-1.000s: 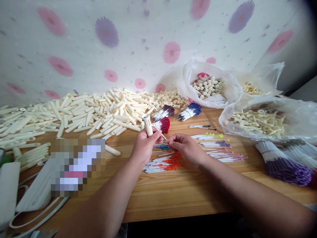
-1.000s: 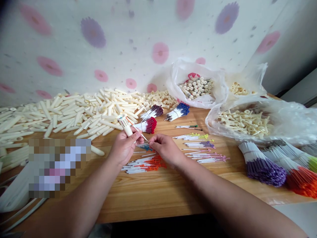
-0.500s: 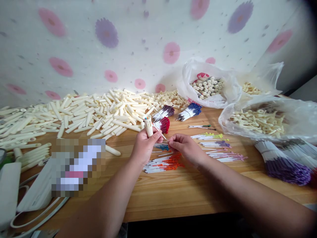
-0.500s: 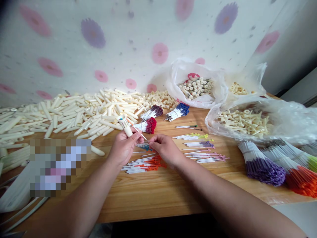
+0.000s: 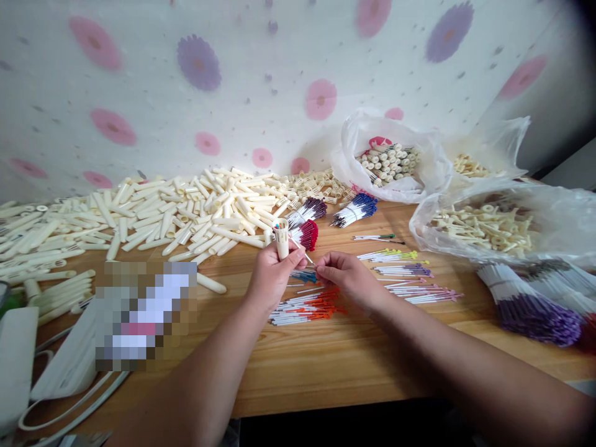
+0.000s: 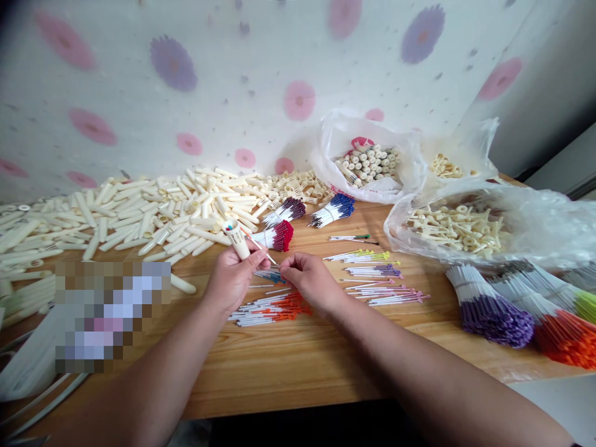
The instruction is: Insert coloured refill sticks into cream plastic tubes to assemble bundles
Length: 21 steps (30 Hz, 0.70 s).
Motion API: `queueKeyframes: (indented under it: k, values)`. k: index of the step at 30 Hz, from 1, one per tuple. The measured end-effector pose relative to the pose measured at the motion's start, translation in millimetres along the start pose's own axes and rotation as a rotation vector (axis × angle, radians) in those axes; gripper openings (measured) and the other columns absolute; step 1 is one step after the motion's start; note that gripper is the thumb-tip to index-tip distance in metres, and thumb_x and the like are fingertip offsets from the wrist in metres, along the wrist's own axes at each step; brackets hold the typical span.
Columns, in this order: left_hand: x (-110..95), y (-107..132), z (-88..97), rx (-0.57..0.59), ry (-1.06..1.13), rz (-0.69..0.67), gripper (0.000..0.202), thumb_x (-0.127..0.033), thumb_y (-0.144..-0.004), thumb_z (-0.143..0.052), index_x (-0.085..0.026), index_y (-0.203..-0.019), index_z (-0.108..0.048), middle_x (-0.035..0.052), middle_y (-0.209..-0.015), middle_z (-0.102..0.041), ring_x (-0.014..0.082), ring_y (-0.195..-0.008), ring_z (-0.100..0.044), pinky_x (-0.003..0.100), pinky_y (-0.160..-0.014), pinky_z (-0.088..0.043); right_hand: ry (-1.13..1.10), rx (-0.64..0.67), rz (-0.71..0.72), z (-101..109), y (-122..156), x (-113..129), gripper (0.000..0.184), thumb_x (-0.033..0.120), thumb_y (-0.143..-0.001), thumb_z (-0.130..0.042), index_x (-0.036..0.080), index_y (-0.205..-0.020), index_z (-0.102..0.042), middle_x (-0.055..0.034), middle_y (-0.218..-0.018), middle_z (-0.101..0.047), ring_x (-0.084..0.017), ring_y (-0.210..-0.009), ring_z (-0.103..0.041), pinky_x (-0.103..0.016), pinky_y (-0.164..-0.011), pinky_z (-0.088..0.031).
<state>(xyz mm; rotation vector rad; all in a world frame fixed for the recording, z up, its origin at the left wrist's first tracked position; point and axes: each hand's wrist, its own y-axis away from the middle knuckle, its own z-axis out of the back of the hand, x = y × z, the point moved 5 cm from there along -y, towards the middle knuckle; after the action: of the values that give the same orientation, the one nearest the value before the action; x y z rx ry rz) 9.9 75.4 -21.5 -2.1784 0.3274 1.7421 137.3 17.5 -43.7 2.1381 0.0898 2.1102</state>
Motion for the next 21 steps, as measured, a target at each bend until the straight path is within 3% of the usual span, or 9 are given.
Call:
queueKeyframes:
  k: [16,21]
  values:
    - [2.6,0.1,-2.0,0.004,-0.042,0.008,0.018,-0.027,-0.072,-0.071,-0.013,-0.072,-0.059,-0.0031,-0.065,-0.058,0.0079,-0.057,-0.056,0.020,-0.057,-0.046,-0.135,0.013,-0.006,-3.0,0.7,-1.6,0.019,0.034,-0.071,-0.062,0.018,-0.067,-0.053,0.0045,-0.059,-0.049,-0.009,-0.055,-0.040,-0.025,-0.056,-0.029]
    - [3.9,2.2,-5.9,0.126,-0.200,0.014,0.017,-0.029,-0.074,-0.070,-0.013,-0.081,-0.066,0.0003,-0.073,-0.063,0.0089,-0.061,-0.053,0.021,-0.058,-0.045,-0.285,0.035,0.018,-5.2,1.5,0.9,0.023,0.036,-0.069,-0.068,0.017,-0.067,-0.055,0.0038,-0.062,-0.051,-0.009,-0.058,-0.043,-0.025,-0.060,-0.032]
